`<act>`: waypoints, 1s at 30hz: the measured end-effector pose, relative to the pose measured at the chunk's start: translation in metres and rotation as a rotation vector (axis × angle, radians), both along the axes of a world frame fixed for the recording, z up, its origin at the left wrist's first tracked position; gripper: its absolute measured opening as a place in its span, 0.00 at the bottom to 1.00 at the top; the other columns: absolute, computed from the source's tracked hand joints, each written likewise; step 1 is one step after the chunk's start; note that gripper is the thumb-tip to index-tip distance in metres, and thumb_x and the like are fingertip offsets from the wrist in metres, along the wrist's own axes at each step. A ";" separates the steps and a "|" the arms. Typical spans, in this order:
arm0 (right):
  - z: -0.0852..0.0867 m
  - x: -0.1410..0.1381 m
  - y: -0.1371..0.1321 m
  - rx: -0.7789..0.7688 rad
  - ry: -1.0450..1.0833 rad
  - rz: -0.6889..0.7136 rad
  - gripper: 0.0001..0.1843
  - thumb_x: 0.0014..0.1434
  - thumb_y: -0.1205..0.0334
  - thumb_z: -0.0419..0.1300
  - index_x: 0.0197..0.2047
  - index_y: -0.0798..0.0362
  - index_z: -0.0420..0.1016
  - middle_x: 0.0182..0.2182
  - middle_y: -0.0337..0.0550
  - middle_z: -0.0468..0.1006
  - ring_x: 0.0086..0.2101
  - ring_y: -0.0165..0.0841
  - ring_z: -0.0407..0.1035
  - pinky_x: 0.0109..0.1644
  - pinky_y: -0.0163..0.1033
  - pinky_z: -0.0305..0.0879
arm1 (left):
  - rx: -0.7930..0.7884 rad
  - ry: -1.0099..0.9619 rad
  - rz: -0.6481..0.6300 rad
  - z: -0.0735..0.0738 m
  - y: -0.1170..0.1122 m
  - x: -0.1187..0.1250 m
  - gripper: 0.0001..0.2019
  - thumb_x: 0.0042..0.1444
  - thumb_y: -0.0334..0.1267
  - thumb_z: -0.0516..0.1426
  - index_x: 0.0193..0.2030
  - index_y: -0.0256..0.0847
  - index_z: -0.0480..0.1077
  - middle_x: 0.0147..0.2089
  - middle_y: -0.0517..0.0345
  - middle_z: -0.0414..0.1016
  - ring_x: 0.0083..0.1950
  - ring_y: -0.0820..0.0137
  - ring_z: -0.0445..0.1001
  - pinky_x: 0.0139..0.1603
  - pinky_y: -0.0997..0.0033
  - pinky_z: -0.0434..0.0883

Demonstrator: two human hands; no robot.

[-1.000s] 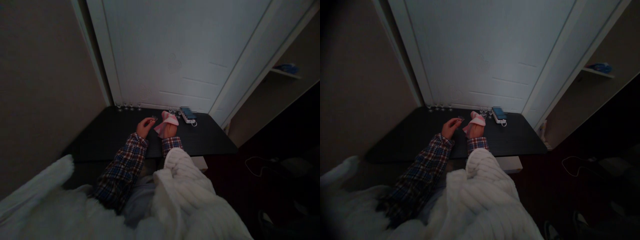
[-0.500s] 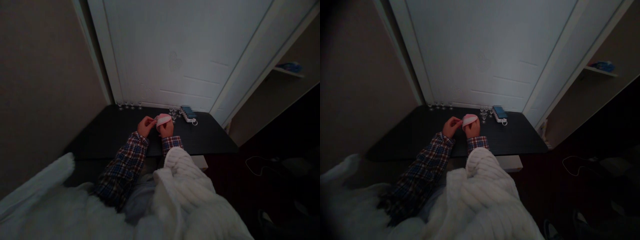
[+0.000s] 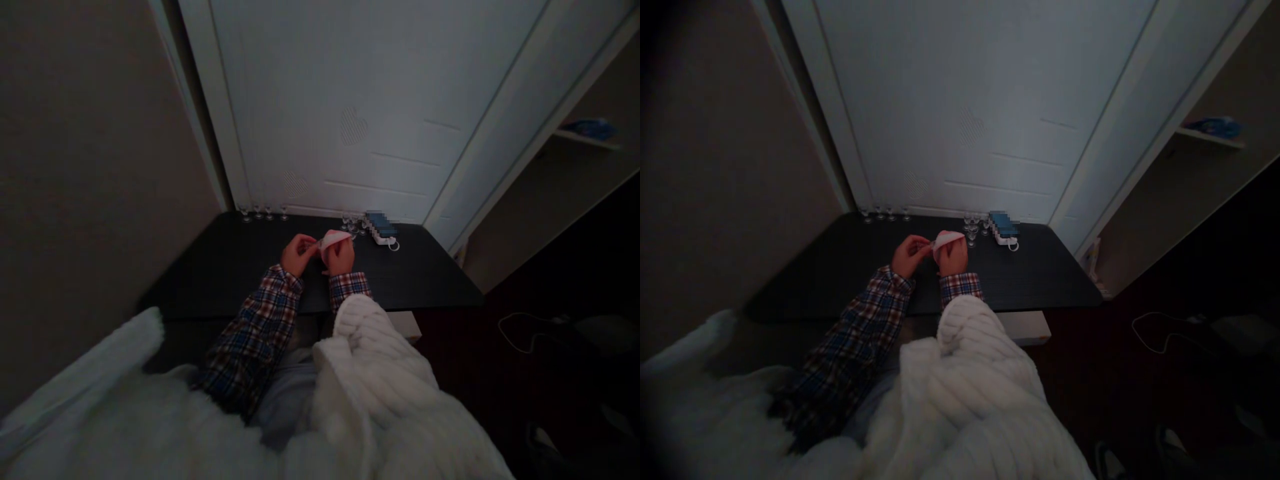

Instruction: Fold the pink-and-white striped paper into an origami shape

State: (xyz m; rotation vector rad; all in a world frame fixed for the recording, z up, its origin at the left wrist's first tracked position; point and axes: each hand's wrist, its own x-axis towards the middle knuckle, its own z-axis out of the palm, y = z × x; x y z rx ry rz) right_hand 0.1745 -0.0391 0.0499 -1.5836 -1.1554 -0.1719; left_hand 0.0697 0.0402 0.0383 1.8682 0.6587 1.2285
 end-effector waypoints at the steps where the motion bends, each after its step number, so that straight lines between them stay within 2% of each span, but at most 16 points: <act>1: 0.000 0.000 -0.001 0.000 0.004 -0.005 0.18 0.58 0.67 0.49 0.51 0.62 0.68 0.48 0.52 0.69 0.50 0.33 0.64 0.57 0.36 0.60 | 0.013 0.011 0.014 -0.001 0.000 0.000 0.14 0.48 0.47 0.57 0.36 0.39 0.67 0.34 0.56 0.73 0.35 0.69 0.72 0.35 0.71 0.68; 9: 0.003 -0.001 -0.001 -0.007 -0.011 0.031 0.18 0.57 0.67 0.50 0.50 0.59 0.68 0.48 0.49 0.71 0.49 0.31 0.66 0.55 0.35 0.62 | 0.077 0.091 0.139 0.001 0.000 -0.005 0.11 0.49 0.46 0.57 0.31 0.41 0.68 0.26 0.61 0.71 0.31 0.70 0.69 0.34 0.71 0.64; 14: -0.001 0.002 0.008 -0.033 0.012 -0.012 0.17 0.56 0.68 0.51 0.49 0.59 0.70 0.47 0.48 0.71 0.48 0.32 0.66 0.56 0.35 0.61 | 0.083 0.113 0.114 0.001 -0.001 -0.003 0.12 0.49 0.48 0.56 0.29 0.41 0.69 0.25 0.61 0.69 0.28 0.71 0.67 0.30 0.72 0.64; 20: -0.009 0.008 0.014 -0.047 0.060 -0.112 0.19 0.60 0.64 0.48 0.51 0.61 0.68 0.48 0.52 0.70 0.49 0.36 0.64 0.56 0.38 0.60 | 0.113 0.133 0.071 -0.002 -0.002 -0.002 0.13 0.47 0.46 0.59 0.38 0.42 0.71 0.29 0.60 0.72 0.30 0.71 0.70 0.31 0.73 0.66; 30: -0.008 0.004 0.008 0.023 0.040 -0.101 0.18 0.60 0.63 0.48 0.49 0.61 0.69 0.46 0.52 0.71 0.48 0.35 0.65 0.55 0.37 0.61 | 0.065 0.140 0.101 0.001 -0.006 -0.003 0.14 0.49 0.49 0.57 0.37 0.42 0.71 0.28 0.61 0.72 0.21 0.74 0.69 0.23 0.75 0.64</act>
